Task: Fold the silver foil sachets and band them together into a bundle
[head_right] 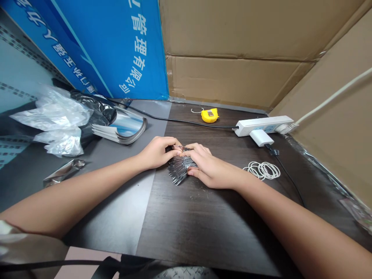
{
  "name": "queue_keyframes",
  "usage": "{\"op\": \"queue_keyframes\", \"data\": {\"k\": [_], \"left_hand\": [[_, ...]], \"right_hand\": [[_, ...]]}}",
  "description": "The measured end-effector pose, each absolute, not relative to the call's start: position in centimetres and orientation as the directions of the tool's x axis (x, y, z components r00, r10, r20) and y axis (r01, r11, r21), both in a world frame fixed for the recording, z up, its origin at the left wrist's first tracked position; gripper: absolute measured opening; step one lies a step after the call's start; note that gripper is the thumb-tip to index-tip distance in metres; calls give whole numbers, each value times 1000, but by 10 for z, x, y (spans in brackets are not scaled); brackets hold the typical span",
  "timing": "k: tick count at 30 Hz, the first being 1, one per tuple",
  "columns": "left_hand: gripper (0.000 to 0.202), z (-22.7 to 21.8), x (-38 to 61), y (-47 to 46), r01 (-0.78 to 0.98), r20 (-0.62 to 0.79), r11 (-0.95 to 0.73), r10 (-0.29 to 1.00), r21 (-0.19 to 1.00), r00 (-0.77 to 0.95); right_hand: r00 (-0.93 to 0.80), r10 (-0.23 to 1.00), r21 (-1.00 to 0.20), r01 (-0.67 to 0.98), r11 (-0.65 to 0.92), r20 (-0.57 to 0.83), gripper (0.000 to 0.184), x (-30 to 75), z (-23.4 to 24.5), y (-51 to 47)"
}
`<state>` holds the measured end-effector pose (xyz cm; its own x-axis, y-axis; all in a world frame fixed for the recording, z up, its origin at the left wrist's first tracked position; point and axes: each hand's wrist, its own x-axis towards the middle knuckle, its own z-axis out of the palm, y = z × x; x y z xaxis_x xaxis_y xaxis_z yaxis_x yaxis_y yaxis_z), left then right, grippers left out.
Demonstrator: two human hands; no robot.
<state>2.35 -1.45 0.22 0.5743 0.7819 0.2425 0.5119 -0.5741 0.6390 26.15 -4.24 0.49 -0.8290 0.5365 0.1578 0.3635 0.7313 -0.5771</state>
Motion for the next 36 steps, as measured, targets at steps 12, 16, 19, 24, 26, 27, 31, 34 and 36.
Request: {"op": "queue_keyframes", "data": {"k": [12, 16, 19, 24, 26, 27, 31, 34, 36], "left_hand": [[15, 4, 13, -12, 382, 276, -578, 746, 721, 606], [14, 1, 15, -12, 351, 251, -494, 795, 795, 552], [11, 1, 18, -13, 366, 237, -450, 834, 814, 498], [6, 0, 22, -15, 378, 228, -441, 841, 814, 491], [5, 0, 22, -15, 390, 222, -453, 831, 802, 509], [6, 1, 21, -14, 394, 221, -464, 822, 793, 524], [10, 5, 13, -9, 376, 219, -525, 758, 764, 614], [12, 8, 6, -3, 383, 221, -590, 705, 711, 674], [12, 8, 3, -1, 396, 228, -596, 710, 698, 666]], "right_hand": [[-820, 543, -543, 376, 751, 184, 52, 269, 4, -41], [-794, 572, -497, 419, 760, 207, 62, 272, 0, -41], [-797, 577, -488, 437, 755, 180, 64, 271, -1, -40], [-800, 571, -515, 418, 749, 182, 63, 271, -3, -40], [-792, 576, -514, 415, 751, 203, 64, 271, -3, -40], [-790, 576, -513, 412, 753, 211, 65, 270, -3, -40], [-800, 561, -520, 393, 758, 212, 61, 269, 0, -40], [-794, 572, -537, 396, 745, 208, 61, 268, 1, -40], [-790, 579, -540, 404, 739, 201, 60, 269, 1, -40]]}}
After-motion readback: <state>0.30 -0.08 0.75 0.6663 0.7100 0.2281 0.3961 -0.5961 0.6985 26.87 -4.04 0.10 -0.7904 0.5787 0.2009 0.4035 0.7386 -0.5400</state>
